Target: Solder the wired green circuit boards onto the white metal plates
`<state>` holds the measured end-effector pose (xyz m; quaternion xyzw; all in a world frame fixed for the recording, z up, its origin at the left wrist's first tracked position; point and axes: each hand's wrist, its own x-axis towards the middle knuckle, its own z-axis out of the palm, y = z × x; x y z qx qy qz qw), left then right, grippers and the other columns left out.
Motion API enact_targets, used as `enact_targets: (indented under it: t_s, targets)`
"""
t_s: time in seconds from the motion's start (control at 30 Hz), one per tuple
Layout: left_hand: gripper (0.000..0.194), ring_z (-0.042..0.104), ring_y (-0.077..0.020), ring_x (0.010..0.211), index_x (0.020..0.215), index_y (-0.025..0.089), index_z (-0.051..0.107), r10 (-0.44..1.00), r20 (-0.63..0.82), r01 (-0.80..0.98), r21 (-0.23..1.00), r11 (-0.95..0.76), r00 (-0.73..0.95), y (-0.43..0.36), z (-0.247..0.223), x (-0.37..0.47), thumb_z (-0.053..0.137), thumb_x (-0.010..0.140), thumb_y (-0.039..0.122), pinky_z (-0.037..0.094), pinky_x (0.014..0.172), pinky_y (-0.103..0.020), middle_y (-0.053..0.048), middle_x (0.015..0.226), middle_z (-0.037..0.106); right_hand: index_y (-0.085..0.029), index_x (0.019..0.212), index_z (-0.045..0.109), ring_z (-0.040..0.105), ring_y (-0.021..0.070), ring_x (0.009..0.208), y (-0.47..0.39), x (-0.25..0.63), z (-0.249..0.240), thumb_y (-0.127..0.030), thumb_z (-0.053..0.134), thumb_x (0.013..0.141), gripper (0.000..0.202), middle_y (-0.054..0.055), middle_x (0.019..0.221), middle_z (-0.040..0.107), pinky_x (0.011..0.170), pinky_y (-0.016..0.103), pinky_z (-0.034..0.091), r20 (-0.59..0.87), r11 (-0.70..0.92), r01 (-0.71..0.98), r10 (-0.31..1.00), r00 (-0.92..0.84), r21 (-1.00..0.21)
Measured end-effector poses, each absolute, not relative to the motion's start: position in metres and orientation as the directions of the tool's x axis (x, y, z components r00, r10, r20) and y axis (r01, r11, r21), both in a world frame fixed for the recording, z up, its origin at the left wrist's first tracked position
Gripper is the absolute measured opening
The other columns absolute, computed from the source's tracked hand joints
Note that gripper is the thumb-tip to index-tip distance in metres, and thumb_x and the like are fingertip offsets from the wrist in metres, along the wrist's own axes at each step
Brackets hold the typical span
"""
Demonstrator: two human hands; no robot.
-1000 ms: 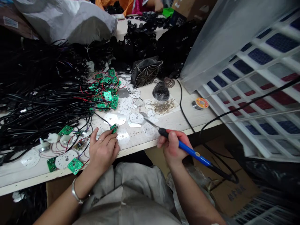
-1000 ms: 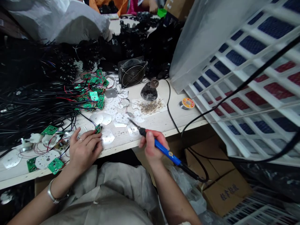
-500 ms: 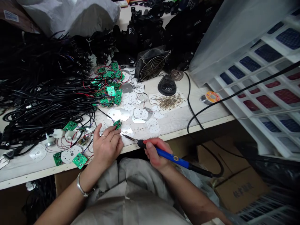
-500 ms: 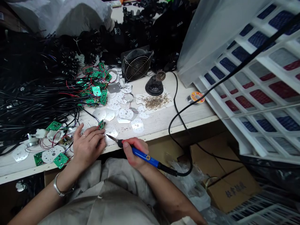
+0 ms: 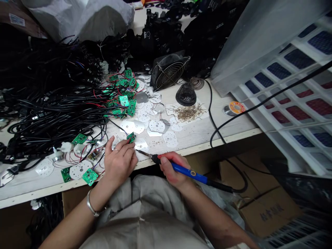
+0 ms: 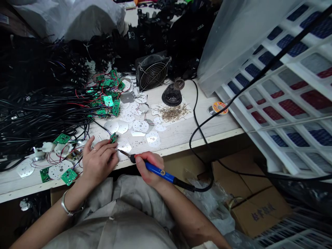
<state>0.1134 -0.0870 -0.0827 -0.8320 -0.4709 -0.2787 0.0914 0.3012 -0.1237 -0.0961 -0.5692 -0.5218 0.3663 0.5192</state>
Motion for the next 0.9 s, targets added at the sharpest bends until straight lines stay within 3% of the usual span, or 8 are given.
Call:
enact_targets:
  t_s: [0.43, 0.67, 0.9]
  targets:
    - [0.009, 0.069, -0.0204, 0.088, 0.076, 0.02, 0.063, 0.739, 0.538, 0.836, 0.109, -0.538, 0.406, -0.087, -0.081, 0.113, 0.061, 0.079, 0.012, 0.031, 0.109, -0.048, 0.001, 0.087, 0.076, -0.021, 0.075, 0.065, 0.04, 0.0083, 0.032, -0.119, 0.298, -0.099, -0.049, 0.06, 0.086, 0.031, -0.007, 0.041, 0.049, 0.033, 0.02, 0.032, 0.023, 0.019, 0.017, 0.968, 0.251, -1.0]
    - [0.009, 0.068, -0.02, 0.089, 0.077, 0.02, 0.064, 0.729, 0.538, 0.826, 0.101, -0.554, 0.423, -0.087, -0.08, 0.112, 0.062, 0.079, 0.012, 0.03, 0.11, -0.048, 0.001, 0.089, 0.076, -0.02, 0.072, 0.062, 0.036, 0.0067, 0.032, -0.114, 0.296, -0.095, -0.051, 0.061, 0.085, 0.033, -0.008, 0.04, 0.047, 0.034, 0.02, 0.03, -0.071, -0.055, -0.074, 0.972, 0.222, -0.996]
    - [0.008, 0.068, -0.0206, 0.09, 0.077, 0.021, 0.065, 0.747, 0.504, 0.827, 0.107, -0.552, 0.434, -0.088, -0.079, 0.111, 0.062, 0.081, 0.014, 0.03, 0.11, -0.048, 0.001, 0.092, 0.076, -0.02, 0.068, 0.059, 0.038, 0.0071, 0.033, -0.111, 0.298, -0.093, -0.054, 0.06, 0.084, 0.037, -0.008, 0.04, 0.046, 0.035, 0.02, 0.03, -0.071, -0.066, -0.035, 0.982, 0.176, -0.997]
